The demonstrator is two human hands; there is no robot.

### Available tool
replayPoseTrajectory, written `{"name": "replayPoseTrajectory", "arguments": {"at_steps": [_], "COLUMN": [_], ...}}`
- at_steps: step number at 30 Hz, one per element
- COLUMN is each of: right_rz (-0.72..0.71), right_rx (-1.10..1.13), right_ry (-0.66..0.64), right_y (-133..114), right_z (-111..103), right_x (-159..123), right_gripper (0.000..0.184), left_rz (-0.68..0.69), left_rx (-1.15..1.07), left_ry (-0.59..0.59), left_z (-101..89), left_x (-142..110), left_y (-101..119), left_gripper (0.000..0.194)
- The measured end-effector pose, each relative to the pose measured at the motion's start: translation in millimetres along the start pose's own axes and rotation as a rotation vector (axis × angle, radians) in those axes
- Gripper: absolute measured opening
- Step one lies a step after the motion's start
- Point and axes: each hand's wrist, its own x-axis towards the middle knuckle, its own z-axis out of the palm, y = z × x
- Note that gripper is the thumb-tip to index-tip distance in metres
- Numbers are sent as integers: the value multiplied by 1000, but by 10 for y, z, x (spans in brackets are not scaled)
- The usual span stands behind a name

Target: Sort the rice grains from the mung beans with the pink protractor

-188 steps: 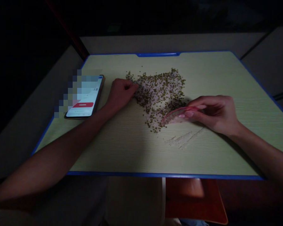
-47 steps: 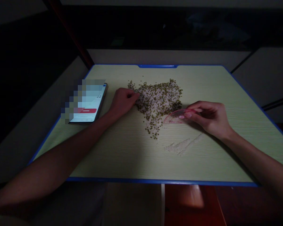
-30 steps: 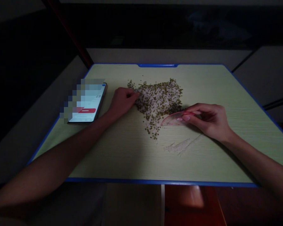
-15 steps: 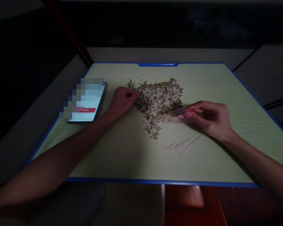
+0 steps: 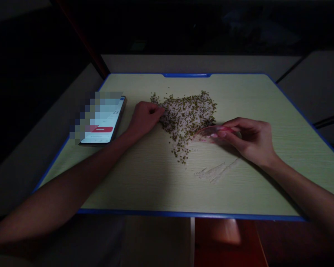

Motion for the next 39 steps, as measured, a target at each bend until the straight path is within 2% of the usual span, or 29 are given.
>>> {"name": "replayPoseTrajectory", "arguments": {"at_steps": [10, 39], "right_rz": [-11, -26], "right_rx": [-37, -22], "right_ry": [21, -79], "right_y": [-15, -13], "right_z": [4, 6], "right_x": [15, 41], "right_gripper": [3, 5], "left_rz": [-19, -25], "left_rx": [6, -4], "left_ry": [1, 2], "left_z": [7, 11], "left_x": [2, 3], "left_y": [-17, -24], "left_gripper": [34, 35]}}
